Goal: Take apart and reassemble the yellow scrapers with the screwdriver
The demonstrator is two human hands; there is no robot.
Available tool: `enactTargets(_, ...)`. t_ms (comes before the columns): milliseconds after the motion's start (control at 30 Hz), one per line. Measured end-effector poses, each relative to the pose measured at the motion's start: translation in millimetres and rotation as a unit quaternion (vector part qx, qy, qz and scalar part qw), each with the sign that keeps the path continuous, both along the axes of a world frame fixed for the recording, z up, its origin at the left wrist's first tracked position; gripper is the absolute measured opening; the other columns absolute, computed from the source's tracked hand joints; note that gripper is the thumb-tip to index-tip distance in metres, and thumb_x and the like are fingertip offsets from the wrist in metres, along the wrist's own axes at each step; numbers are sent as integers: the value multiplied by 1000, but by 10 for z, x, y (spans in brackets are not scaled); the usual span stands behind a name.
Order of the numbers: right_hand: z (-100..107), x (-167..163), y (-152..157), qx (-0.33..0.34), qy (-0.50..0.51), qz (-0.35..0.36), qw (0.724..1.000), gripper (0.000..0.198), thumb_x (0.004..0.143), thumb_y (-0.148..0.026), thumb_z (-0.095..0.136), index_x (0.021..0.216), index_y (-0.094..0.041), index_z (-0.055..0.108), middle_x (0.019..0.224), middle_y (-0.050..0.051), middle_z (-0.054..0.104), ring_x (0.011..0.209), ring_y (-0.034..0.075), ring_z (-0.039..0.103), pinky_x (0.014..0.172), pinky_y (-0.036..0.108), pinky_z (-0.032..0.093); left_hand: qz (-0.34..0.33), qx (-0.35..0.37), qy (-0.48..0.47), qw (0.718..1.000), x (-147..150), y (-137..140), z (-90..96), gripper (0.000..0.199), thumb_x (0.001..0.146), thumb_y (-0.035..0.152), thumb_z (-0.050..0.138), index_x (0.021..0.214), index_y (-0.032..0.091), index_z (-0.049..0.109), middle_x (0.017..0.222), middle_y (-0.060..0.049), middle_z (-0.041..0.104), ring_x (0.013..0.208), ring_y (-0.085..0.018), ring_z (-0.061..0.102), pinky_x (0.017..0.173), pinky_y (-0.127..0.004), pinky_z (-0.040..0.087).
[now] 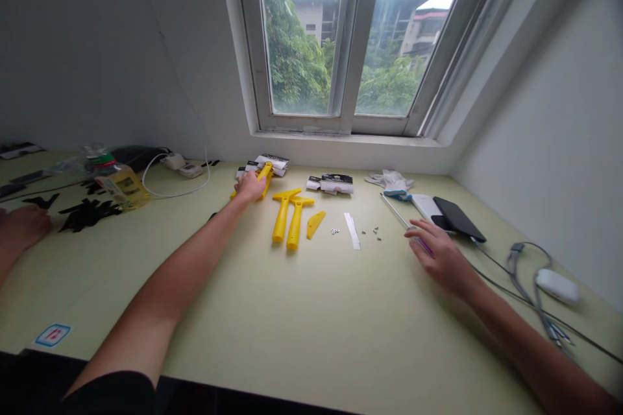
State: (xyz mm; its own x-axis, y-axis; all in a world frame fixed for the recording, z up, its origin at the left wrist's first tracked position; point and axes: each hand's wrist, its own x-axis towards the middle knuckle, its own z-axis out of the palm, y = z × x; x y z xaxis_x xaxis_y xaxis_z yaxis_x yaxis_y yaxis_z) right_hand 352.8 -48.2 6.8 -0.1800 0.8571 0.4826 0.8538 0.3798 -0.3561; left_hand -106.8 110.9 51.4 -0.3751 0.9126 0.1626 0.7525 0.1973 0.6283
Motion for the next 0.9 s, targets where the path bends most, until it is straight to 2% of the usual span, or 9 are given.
enactTargets(67, 157, -206, -94, -6, 81, -1, 997, 22, 88, -37, 50, 92, -23, 67, 119, 11, 66, 118, 30, 57, 105, 51, 41, -23, 7, -61, 998, 76, -182, 47, 29, 87, 37, 56, 106, 16, 54, 112, -17, 65, 105, -30, 61, 83, -38, 47)
enactTargets(100, 239, -337, -135, -34, 129, 7, 991, 22, 89, -39, 51, 93, -24, 66, 114, 9, 68, 111, 27, 61, 101, 48, 45, -39, 9, -89, 995, 134, -298, 67, 27, 89, 36, 53, 107, 17, 52, 107, -14, 67, 95, -25, 64, 76, -34, 48)
enactTargets(200, 454, -809, -163, -183, 250, 78, 948, 26, 89, -43, 54, 100, -22, 64, 105, 9, 69, 98, 25, 66, 90, 44, 52, -112, 6, -192, 975, 394, -717, 110, 23, 91, 37, 51, 105, 19, 47, 92, -6, 68, 71, -14, 64, 59, -24, 47)
enactTargets(267, 551, -1136, -64, -256, 342, 126, 895, 30, 88, -41, 55, 108, -19, 60, 106, 11, 68, 95, 24, 67, 87, 42, 55, -180, -2, -382, 907, 623, -1014, 117, 30, 84, 34, 62, 102, 19, 44, 89, -5, 65, 63, -12, 61, 53, -22, 44)
enactTargets(367, 636, -1517, 208, -306, 470, 97, 822, 36, 90, -37, 52, 122, -21, 48, 118, 13, 61, 86, 22, 69, 75, 41, 59, -236, -21, -506, 829, 967, -1400, 76, 43, 77, 33, 71, 102, 21, 39, 81, 1, 59, 58, -10, 57, 48, -21, 43)
enactTargets(467, 663, -1669, 461, -292, 545, 86, 781, 25, 93, -33, 44, 114, -22, 50, 110, 10, 63, 77, 19, 69, 64, 37, 60, -268, -37, -534, 801, 1228, -1669, -10, 47, 76, 35, 73, 105, 22, 38, 80, 4, 54, 57, -9, 55, 47, -22, 46)
enactTargets(667, 573, -1470, 602, -285, 546, 76, 784, 15, 84, -33, 57, 92, -20, 54, 76, 3, 65, 60, 16, 65, 51, 30, 57, -291, -47, -540, 788, 1487, -1917, -148, 53, 76, 39, 72, 112, 25, 36, 84, 5, 51, 52, -7, 51, 42, -23, 47)
enactTargets(767, 562, -1345, 584, -278, 526, 85, 799, 25, 77, -35, 68, 92, -22, 53, 75, 1, 65, 60, 15, 64, 51, 30, 57, -289, -36, -546, 785, 1533, -1951, -208, 54, 77, 42, 71, 115, 26, 36, 83, 6, 49, 49, -7, 49, 39, -22, 45)
enactTargets(900, 640, -1280, 541, -284, 460, 118, 833, 31, 65, -37, 80, 84, -21, 60, 81, 3, 66, 69, 17, 63, 48, 27, 55, -283, -23, -552, 784, 1536, -1980, -290, 52, 80, 45, 67, 118, 29, 35, 84, 6, 48, 49, -7, 49, 36, -18, 40)
